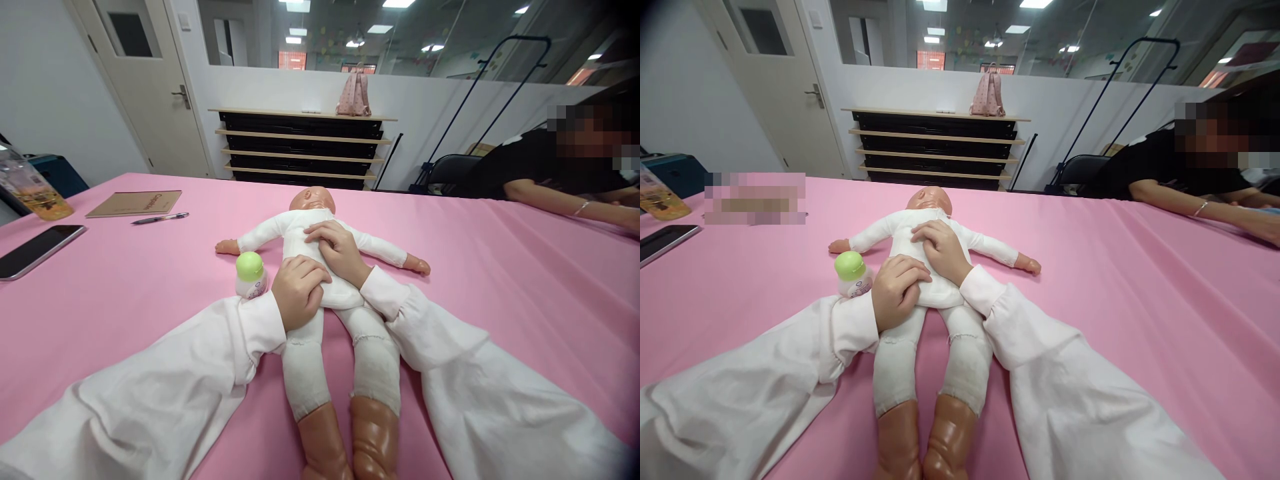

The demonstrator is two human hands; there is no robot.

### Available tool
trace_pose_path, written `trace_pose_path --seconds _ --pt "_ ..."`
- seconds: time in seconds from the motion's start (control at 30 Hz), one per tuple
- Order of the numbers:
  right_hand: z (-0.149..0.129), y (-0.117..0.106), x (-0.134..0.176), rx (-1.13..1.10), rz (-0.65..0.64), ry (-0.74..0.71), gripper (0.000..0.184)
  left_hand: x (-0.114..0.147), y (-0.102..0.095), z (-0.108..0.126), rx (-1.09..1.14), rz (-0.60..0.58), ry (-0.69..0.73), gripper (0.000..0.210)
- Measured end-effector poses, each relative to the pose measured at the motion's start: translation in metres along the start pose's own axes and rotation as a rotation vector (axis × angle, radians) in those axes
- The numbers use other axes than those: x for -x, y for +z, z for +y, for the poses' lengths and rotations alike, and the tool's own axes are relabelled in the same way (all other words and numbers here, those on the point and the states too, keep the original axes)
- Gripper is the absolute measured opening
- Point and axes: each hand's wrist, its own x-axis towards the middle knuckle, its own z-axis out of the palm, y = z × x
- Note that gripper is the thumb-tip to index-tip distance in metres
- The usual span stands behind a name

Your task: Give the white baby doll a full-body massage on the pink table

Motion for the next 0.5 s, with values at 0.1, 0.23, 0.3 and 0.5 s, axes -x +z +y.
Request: trace_pose_path --seconds 0.1,0.23,0.3,0.5 --pt "0.0003 0.0003 -0.0001 0.001 0.001 -0.001 0.031 0.0003 -0.0004 -0.0001 0.0 -0.002 -0.004 0.022" --pt "0.0003 0.0002 -0.0004 0.01 0.003 0.002 0.031 0.0003 -0.0001 0.0005 -0.01 -0.001 -0.016 0.023" --pt "0.0001 0.0 -0.0005 0.01 0.002 0.003 0.031 0.0 0.0 0.0009 -0.025 0.004 -0.02 0.023" --pt "0.0005 -0.0003 -0.0007 0.018 -0.147 -0.095 0.037 -0.001 -0.0005 0.0003 -0.055 0.013 0.069 0.022"
